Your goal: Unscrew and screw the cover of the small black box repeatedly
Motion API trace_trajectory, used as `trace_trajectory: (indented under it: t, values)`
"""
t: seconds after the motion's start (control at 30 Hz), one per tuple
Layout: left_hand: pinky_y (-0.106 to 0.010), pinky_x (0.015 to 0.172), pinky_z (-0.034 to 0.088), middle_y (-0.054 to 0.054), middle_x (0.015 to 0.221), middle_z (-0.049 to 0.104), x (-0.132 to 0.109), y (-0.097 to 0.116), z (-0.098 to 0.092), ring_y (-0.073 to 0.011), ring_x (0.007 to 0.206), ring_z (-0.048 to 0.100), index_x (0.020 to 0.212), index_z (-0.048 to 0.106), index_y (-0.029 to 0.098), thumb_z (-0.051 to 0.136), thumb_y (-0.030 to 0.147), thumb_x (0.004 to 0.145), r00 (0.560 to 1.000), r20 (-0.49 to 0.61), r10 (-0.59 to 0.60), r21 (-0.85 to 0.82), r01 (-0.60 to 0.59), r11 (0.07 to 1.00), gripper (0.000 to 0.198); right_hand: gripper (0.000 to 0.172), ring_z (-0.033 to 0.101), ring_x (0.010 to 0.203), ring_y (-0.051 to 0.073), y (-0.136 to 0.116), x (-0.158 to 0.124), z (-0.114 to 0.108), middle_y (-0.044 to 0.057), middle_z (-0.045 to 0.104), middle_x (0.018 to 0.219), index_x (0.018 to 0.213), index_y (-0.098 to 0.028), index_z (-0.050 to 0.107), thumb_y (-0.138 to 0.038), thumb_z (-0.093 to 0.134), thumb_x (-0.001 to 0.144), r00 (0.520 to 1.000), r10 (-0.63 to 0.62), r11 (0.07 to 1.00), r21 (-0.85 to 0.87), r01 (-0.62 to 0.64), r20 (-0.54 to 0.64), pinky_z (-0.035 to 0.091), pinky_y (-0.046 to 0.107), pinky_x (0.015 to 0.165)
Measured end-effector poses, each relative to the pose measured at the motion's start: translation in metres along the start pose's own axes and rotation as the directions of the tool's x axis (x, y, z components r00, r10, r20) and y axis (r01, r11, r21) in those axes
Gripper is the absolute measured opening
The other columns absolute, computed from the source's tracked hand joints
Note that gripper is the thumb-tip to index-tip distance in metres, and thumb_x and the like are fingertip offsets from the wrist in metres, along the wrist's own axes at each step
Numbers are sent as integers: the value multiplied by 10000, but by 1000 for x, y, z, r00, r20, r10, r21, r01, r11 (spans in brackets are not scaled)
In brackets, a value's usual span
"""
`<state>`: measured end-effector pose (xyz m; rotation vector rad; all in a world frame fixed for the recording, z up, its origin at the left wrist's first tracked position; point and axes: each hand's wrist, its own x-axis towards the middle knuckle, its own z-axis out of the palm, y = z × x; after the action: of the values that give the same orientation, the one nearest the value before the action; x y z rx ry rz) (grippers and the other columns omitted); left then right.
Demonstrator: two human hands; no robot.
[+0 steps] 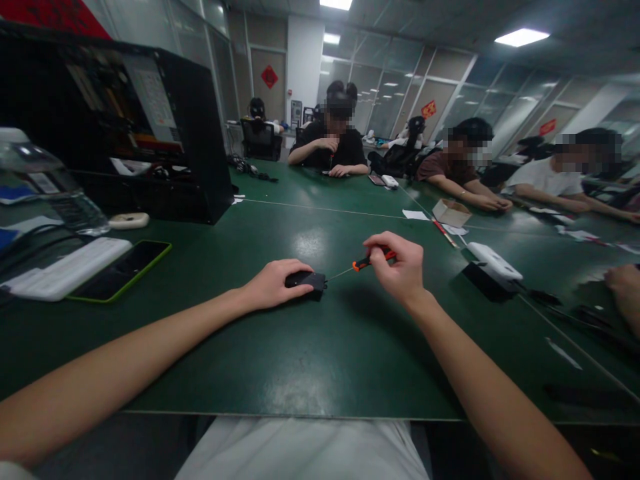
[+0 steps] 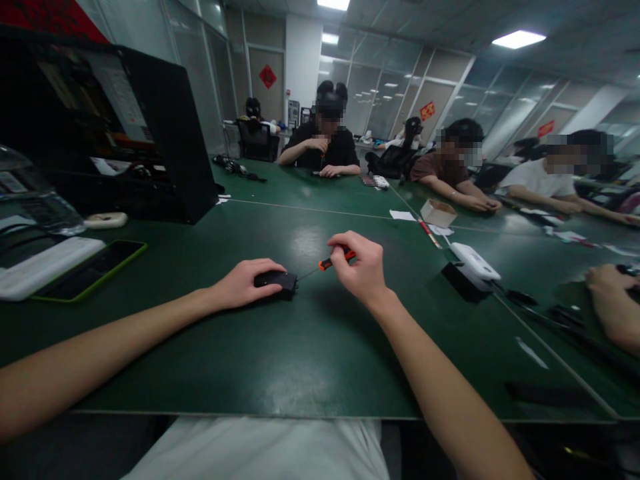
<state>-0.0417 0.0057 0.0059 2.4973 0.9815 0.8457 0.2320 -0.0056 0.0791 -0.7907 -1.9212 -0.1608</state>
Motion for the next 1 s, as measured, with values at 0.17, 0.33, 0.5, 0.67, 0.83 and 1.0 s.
trace_trajectory:
  t: [0.17,0.33,0.5,0.67,0.83,1.0]
  values:
    - [-355,902,495,-75,1145,728,0,0,2,-251,1029,678,1183,673,195,643,467,934,1000,-8,-10,-3,10,1000,370,273,655,667,143,-1,10,-21,55,733,781,833,-156,708,-338,560,973,944,-80,968,-200,150,321,451,261,634]
    - [-333,847,489,-62,1112,730,1,0,4,-248,994,679,1161,684,205,665,471,918,999,-25,-31,3,31,1000,361,464,655,608,185,-18,20,-40,71,723,725,755,-166,713,-507,511,995,742,36,757,-503,417,670,237,297,511]
    - [-326,831,486,-55,1081,730,1,0,5,-242,965,678,1145,693,200,680,485,903,999,-31,-39,1,39,999,374,373,703,632,249,-37,27,-41,89,743,787,988,-157,711,-415,447,1037,411,114,643,-383,663,904,143,306,496]
    - [-339,839,485,-64,1093,726,0,-4,5,-246,972,675,1143,694,192,666,511,905,997,-54,-57,15,58,998,399,359,703,624,239,-41,20,-31,137,747,798,1055,-112,685,-312,387,1053,375,143,656,-371,657,916,257,273,485]
    - [-350,843,490,-70,1080,732,0,-9,1,-254,962,680,1122,707,192,661,525,897,993,-80,-81,33,84,996,404,402,673,627,203,-26,16,-21,123,726,741,919,-130,724,-405,451,1026,484,212,836,-414,360,849,364,270,548]
    - [-329,825,503,-64,1088,741,0,-8,-1,-248,968,691,1106,712,200,673,515,889,993,-85,-85,27,87,996,385,622,433,447,101,13,12,-14,-15,508,521,802,-142,706,-632,373,993,182,311,863,-197,-466,933,318,236,440]
